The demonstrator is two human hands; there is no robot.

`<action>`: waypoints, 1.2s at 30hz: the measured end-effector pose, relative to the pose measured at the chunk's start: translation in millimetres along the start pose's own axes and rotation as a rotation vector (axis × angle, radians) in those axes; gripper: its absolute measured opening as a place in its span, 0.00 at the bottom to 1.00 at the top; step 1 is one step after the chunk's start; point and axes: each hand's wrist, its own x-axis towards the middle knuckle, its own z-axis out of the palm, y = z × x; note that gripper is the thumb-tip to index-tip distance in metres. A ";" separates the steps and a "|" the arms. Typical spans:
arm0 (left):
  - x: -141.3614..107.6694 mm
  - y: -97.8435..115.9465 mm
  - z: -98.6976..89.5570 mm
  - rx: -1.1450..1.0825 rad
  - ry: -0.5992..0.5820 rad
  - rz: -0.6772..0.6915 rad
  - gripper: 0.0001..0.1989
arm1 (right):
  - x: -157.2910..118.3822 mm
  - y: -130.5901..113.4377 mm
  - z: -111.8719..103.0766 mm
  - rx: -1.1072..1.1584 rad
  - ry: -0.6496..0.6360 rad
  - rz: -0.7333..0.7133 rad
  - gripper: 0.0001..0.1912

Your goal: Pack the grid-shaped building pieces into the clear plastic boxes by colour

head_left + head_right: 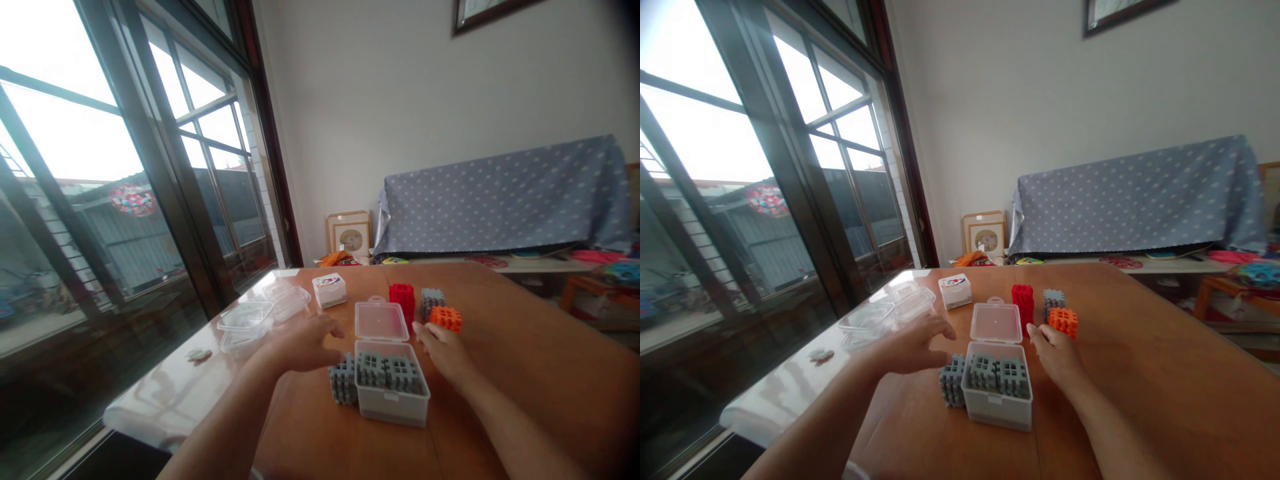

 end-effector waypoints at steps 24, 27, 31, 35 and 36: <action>-8.1 -7.1 9.4 0.083 -0.047 -0.071 0.22 | -1.1 -1.0 1.1 0.017 -0.013 -0.009 0.26; -5.7 -7.4 3.0 0.067 0.042 -0.074 0.20 | -0.9 -1.4 1.9 0.011 -0.002 -0.011 0.26; 8.5 10.2 0.6 0.041 0.090 0.001 0.18 | -0.1 -1.5 2.8 0.010 0.009 -0.012 0.26; 29.3 38.0 10.8 0.072 0.025 0.087 0.18 | -0.6 -3.9 1.1 0.014 0.011 -0.018 0.26; 34.3 43.8 15.0 0.081 0.012 0.103 0.18 | -0.8 -4.6 0.5 0.019 0.012 -0.019 0.26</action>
